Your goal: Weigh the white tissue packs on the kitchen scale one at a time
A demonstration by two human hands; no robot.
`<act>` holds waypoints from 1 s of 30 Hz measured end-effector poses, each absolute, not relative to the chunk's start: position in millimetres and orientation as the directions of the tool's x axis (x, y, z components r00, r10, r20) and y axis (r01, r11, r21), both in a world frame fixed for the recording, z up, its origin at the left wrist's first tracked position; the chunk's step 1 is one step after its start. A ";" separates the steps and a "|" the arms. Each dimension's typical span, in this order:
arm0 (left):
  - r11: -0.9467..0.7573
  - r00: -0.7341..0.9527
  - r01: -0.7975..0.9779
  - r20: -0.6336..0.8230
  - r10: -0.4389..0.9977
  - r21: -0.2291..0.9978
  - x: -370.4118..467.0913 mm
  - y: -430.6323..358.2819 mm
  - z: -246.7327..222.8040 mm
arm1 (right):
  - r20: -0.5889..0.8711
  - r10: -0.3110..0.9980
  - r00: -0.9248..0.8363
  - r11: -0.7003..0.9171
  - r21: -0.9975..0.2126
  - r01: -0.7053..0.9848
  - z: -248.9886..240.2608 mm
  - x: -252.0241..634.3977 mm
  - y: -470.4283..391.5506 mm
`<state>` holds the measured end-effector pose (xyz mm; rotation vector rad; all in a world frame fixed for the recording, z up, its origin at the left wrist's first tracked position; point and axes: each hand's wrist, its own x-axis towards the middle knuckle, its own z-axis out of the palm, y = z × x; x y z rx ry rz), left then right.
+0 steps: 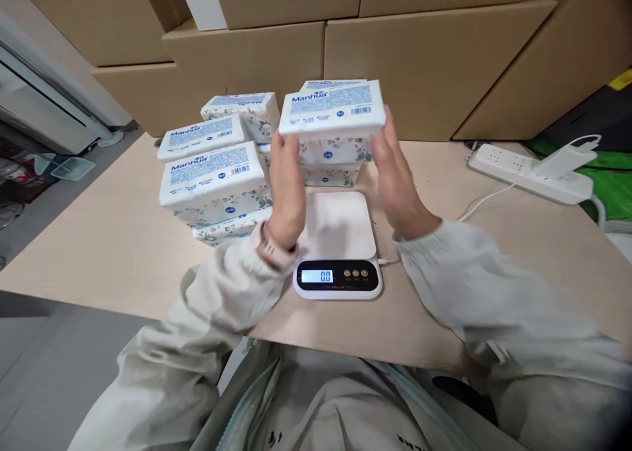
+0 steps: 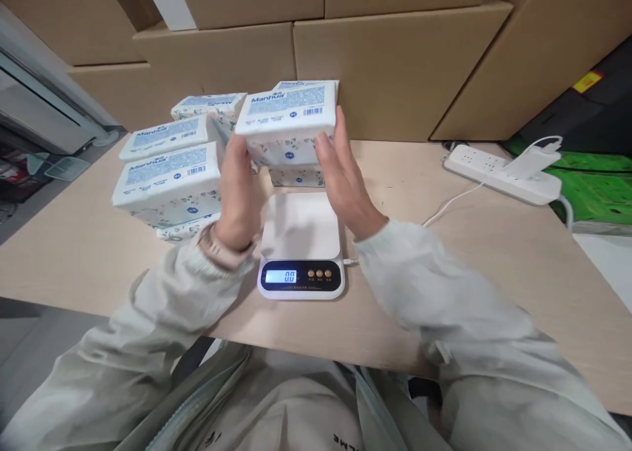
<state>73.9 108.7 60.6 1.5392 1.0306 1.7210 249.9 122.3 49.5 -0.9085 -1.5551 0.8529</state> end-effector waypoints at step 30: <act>-0.335 0.049 -0.042 0.337 0.940 0.941 20.1 -14.9 3.8 | 0.554 0.824 0.115 0.510 -0.815 0.275 -20.5 300.5 -5.3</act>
